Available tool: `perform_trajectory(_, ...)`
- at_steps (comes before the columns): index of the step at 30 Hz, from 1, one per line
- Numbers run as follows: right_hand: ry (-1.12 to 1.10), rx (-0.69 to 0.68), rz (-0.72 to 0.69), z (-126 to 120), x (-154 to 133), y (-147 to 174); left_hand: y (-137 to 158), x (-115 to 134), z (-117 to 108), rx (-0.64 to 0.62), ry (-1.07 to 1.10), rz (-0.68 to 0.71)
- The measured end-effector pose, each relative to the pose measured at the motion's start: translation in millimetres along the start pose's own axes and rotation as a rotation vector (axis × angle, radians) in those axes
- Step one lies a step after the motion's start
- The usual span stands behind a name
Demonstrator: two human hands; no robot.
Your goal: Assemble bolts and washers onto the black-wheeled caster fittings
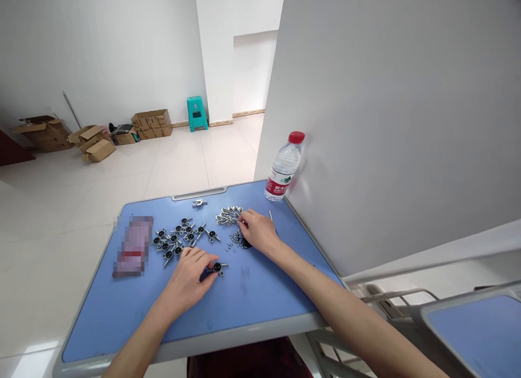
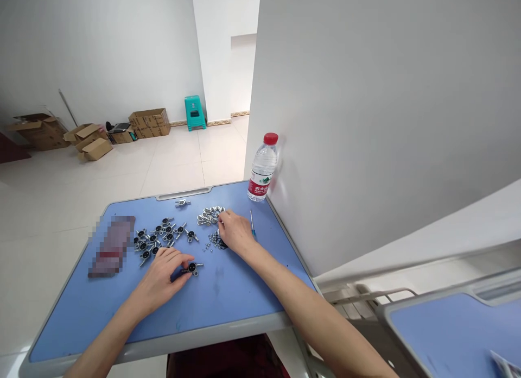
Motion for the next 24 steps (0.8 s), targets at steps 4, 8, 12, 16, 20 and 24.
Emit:
perform_trajectory(4, -0.102, 0.022, -0.021, -20.0, -2.3, 8.7, 0.1, -0.9, 0.8, 0.005, 0.006, -0.025)
perform_trajectory(8, -0.304, -0.188, -0.254, -14.4, -25.2, 37.4, 0.5, -1.2, 3.0, -0.007, 0.008, -0.04)
perform_trajectory(12, -0.318, -0.322, -0.454, 3.5, -44.4, 61.2, 0.7, -3.8, 5.3, -0.025, 0.043, -0.054)
perform_trajectory(16, -0.212, -0.308, -0.482, 13.5, -47.1, 63.4, -0.2, -5.0, 6.3, -0.03, 0.055, -0.055)
perform_trajectory(20, -0.129, -0.262, -0.507, 13.7, -49.6, 64.2, -0.6, -3.4, 7.1, -0.036, 0.046, -0.048)
perform_trajectory(24, -0.036, -0.275, -0.523, 16.6, -53.0, 67.0, -0.3, -2.5, 6.3, -0.018, 0.046, -0.038)
Point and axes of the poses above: each hand's wrist, its own y-axis away from the middle knuckle, its own z-axis out of the palm, x = y × z, the point moved 6 cm from there along -y, towards the middle knuckle, and after that the axes turned 7 degrees about z, right-handed, at the moved point
